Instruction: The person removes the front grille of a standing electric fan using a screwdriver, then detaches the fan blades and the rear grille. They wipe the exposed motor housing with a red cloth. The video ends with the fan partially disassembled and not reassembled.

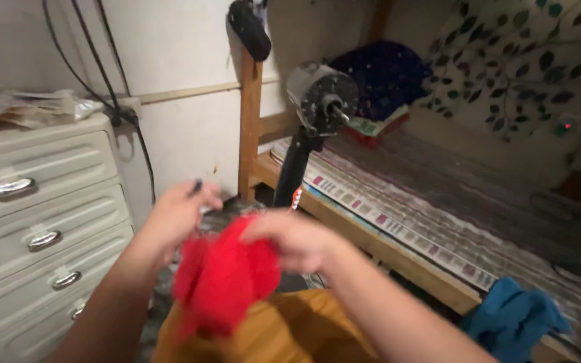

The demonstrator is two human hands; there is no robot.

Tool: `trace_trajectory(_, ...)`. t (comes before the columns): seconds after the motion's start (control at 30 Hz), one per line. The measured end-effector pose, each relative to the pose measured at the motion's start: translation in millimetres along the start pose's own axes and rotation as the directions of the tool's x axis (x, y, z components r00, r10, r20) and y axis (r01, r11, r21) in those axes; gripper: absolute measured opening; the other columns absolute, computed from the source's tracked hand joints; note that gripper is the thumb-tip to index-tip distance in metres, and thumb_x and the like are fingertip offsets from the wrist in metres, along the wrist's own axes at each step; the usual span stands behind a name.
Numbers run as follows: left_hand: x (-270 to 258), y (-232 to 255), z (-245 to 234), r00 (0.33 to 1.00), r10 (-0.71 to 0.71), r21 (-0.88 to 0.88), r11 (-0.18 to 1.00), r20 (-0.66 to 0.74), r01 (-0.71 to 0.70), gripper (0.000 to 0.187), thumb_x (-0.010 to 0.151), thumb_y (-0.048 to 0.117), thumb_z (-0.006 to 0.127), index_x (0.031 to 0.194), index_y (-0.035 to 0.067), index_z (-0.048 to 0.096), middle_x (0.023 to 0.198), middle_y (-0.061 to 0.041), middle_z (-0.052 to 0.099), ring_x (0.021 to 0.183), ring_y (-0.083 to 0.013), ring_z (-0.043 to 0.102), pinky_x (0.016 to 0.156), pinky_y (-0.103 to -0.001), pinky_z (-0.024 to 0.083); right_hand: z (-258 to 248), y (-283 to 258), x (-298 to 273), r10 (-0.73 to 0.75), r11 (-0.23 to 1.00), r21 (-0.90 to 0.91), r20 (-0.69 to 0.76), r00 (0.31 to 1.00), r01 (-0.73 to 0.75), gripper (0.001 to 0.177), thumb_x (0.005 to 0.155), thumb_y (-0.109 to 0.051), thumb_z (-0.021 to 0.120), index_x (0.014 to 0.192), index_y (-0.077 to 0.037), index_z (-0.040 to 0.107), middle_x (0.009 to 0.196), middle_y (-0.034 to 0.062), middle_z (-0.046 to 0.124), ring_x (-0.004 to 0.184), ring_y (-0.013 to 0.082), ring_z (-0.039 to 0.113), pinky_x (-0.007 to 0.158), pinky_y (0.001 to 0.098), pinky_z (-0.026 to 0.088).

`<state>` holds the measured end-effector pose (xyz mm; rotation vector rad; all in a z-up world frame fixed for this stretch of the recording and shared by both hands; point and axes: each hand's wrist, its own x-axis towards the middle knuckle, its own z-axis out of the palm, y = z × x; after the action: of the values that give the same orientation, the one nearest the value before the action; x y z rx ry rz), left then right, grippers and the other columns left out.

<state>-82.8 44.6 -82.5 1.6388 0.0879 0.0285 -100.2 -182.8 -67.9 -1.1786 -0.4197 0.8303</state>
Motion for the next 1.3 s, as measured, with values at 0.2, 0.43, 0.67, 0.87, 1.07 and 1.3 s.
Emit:
trace_trajectory(0.2, 67, 27, 25, 0.94, 0.325, -0.073, 0.94, -0.106, -0.333, 0.023, 0.093, 0.02, 0.064, 0.111, 0.009, 0.074, 0.09, 0.002, 0.075, 0.065, -0.0075, 0.049, 0.06, -0.027, 0.042, -21, -169, -77, -0.575, 0.816, -0.285, -0.318, 0.753, 0.503, 0.042, 0.079, -0.024, 0.077, 0.117, -0.009, 0.066, 0.115, 0.0078, 0.074, 0.11, 0.0261, 0.071, 0.103, 0.0511, 0.054)
trace_trajectory(0.43, 181, 89, 128, 0.885, 0.462, -0.093, 0.88, -0.059, -0.465, 0.032, 0.095, 0.038, 0.068, 0.111, 0.011, 0.074, 0.082, 0.003, 0.068, 0.074, -0.0093, 0.059, 0.065, -0.028, 0.046, -92, -285, -12, -0.787, 0.34, -0.939, -0.249, 0.564, 0.06, 0.038, 0.091, -0.029, 0.082, 0.112, -0.001, 0.069, 0.105, 0.01, 0.071, 0.094, 0.0202, 0.065, 0.082, 0.0385, 0.053)
trace_trajectory(0.67, 240, 86, 169, 0.966, 0.214, -0.193, 0.964, 0.148, -0.184, 0.055, 0.098, 0.057, 0.053, 0.141, 0.024, 0.057, 0.066, 0.0, 0.046, 0.052, -0.0129, 0.039, 0.044, -0.029, 0.029, -183, -265, 75, -0.454, 0.618, -0.768, -0.524, 0.72, -0.169, 0.037, 0.095, -0.042, 0.059, 0.123, -0.018, 0.063, 0.12, 0.0107, 0.072, 0.101, 0.0258, 0.072, 0.084, 0.0464, 0.059)
trace_trajectory(0.87, 226, 82, 174, 0.94, 0.341, -0.164, 0.928, 0.011, -0.334, 0.06, 0.099, 0.056, 0.06, 0.147, 0.021, 0.049, 0.081, 0.003, 0.059, 0.062, -0.0062, 0.05, 0.052, -0.025, 0.04, -205, -234, 66, -0.336, 0.736, -0.65, -0.595, 0.73, -0.191, 0.031, 0.098, -0.038, 0.054, 0.115, -0.014, 0.065, 0.111, 0.0106, 0.073, 0.092, 0.0279, 0.073, 0.078, 0.0486, 0.06)
trace_trajectory(1.07, 192, 95, 152, 0.973, 0.228, -0.15, 0.963, 0.023, -0.222, 0.06, 0.097, 0.061, 0.053, 0.141, 0.019, 0.059, 0.073, -0.002, 0.054, 0.053, -0.0119, 0.042, 0.044, -0.028, 0.032, -227, -167, 43, -0.244, 0.844, -0.528, -0.538, 0.807, -0.097, 0.027, 0.099, -0.039, 0.057, 0.106, -0.015, 0.066, 0.101, 0.0065, 0.073, 0.085, 0.0233, 0.071, 0.075, 0.0433, 0.059)
trace_trajectory(1.3, 212, 75, 162, 0.964, 0.258, -0.14, 0.959, 0.071, -0.247, 0.058, 0.098, 0.054, 0.056, 0.147, 0.023, 0.056, 0.079, -0.011, 0.051, 0.058, -0.0195, 0.037, 0.047, -0.034, 0.03, -236, -261, 63, -0.266, 0.928, -0.359, -0.451, 0.852, 0.1, 0.026, 0.1, -0.041, 0.061, 0.096, -0.016, 0.066, 0.09, 0.0017, 0.072, 0.077, 0.0179, 0.069, 0.072, 0.0371, 0.058)
